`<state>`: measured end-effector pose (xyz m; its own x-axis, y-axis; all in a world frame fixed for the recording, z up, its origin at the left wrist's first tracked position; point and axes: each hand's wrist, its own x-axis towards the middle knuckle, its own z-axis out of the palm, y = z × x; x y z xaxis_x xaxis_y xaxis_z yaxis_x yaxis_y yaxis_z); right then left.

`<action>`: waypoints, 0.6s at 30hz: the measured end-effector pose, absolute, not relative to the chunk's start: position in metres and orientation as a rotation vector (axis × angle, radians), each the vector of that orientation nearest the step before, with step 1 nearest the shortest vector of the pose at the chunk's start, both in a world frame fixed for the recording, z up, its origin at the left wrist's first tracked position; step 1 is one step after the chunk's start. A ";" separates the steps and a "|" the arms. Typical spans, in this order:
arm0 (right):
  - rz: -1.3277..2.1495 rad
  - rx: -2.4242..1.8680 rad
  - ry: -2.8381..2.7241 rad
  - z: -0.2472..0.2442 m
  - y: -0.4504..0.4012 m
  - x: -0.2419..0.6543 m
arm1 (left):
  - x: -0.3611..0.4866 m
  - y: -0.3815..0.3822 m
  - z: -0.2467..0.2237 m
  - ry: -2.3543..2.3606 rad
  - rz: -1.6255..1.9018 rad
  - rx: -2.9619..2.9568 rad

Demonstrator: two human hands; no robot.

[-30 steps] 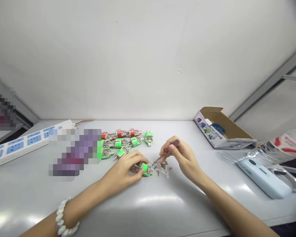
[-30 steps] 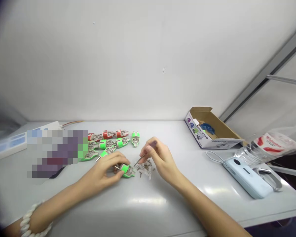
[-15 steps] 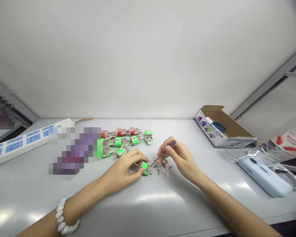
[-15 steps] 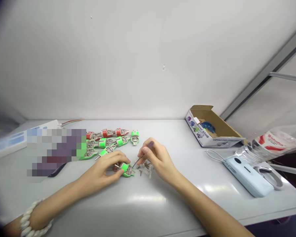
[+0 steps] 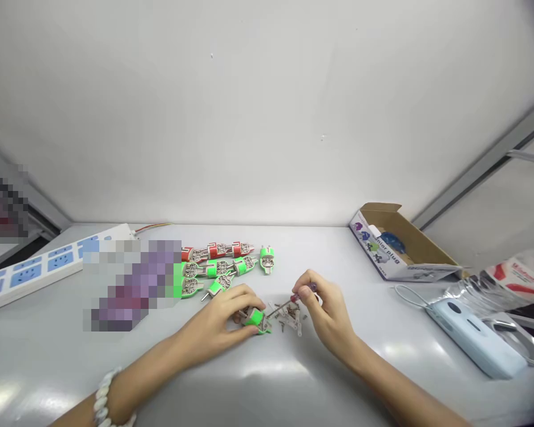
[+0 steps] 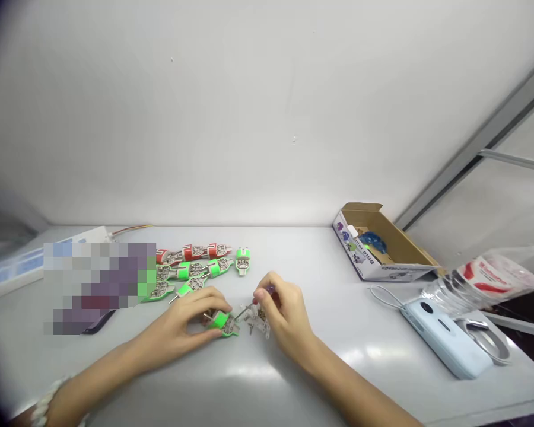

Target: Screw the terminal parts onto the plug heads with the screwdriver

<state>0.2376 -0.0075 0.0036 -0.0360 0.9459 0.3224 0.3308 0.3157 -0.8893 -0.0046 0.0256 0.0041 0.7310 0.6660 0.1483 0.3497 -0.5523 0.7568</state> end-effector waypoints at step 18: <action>0.912 -1.274 -1.885 0.026 -0.002 0.262 | -0.006 0.027 0.003 0.720 0.507 2.160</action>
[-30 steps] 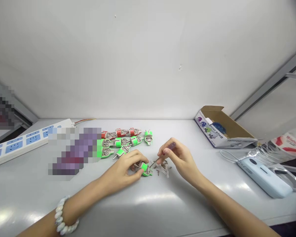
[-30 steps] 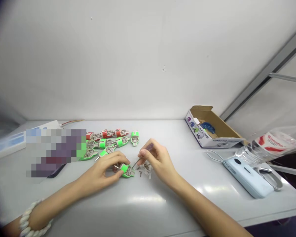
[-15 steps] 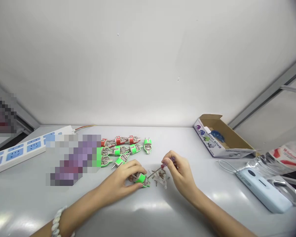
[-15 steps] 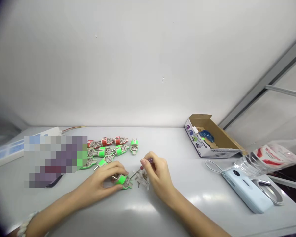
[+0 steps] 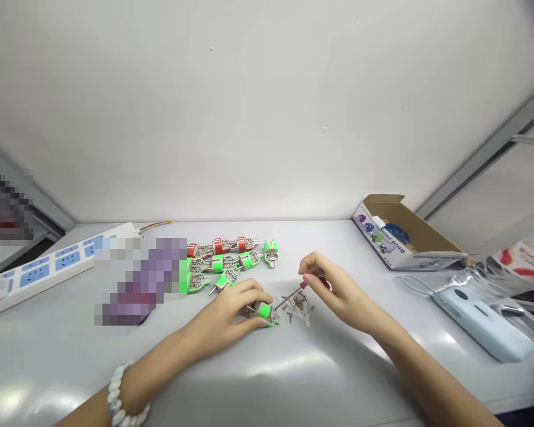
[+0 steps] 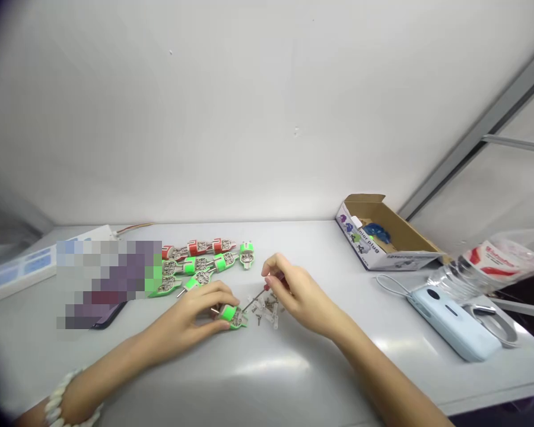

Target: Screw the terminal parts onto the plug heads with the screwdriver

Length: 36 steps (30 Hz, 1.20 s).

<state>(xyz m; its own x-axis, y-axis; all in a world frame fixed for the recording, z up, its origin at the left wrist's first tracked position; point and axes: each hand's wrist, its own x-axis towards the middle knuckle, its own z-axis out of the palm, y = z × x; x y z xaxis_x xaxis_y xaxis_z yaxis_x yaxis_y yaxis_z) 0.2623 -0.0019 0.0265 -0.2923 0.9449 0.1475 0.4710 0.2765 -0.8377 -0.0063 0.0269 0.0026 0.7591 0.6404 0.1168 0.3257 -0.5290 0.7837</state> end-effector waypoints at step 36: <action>0.974 -1.364 -2.006 0.046 -0.011 0.270 | -0.006 0.027 0.011 0.768 0.391 2.222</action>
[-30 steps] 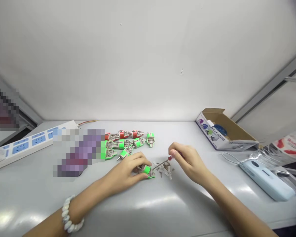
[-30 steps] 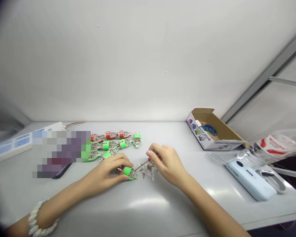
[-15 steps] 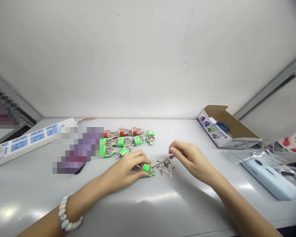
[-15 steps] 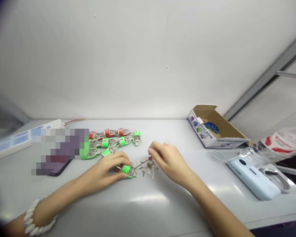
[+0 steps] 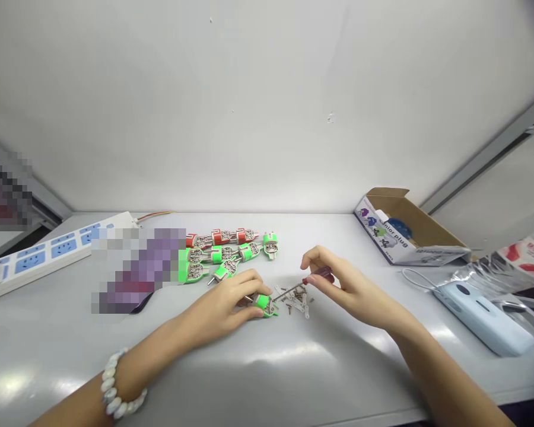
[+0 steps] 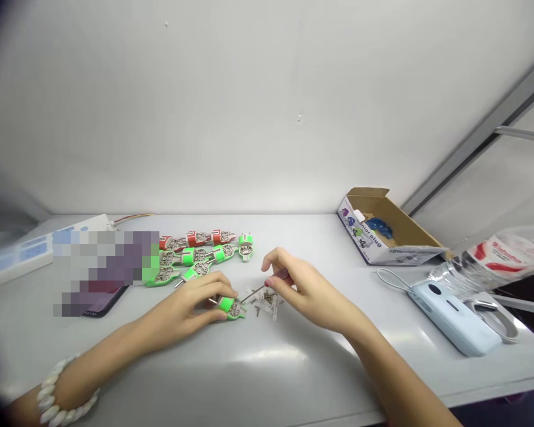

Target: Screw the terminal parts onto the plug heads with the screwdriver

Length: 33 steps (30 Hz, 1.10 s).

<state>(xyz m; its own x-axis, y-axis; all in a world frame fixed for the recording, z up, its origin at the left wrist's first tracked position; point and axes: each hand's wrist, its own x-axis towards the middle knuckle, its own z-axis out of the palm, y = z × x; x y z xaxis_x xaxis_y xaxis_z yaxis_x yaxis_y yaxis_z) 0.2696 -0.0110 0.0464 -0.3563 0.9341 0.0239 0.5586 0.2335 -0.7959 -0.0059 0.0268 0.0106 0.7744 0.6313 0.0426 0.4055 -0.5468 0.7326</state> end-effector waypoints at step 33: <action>0.707 -1.235 -2.097 0.041 -0.011 0.267 | -0.006 0.026 0.011 0.762 0.407 2.217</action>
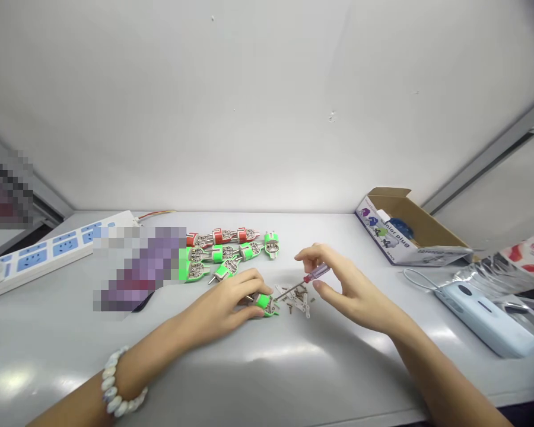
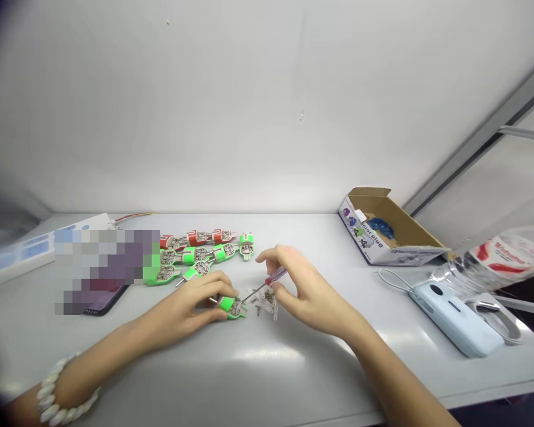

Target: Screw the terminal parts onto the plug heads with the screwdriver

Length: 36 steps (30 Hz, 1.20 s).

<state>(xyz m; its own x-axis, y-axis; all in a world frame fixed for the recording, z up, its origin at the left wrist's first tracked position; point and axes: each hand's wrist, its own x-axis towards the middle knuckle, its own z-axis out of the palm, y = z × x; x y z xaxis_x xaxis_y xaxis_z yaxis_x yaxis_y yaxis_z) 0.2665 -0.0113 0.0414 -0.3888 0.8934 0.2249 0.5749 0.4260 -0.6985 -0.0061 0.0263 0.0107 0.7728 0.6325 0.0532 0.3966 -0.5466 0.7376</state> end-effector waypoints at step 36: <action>0.995 -1.229 -1.828 0.046 -0.009 0.268 | -0.007 0.027 0.010 0.761 0.396 2.211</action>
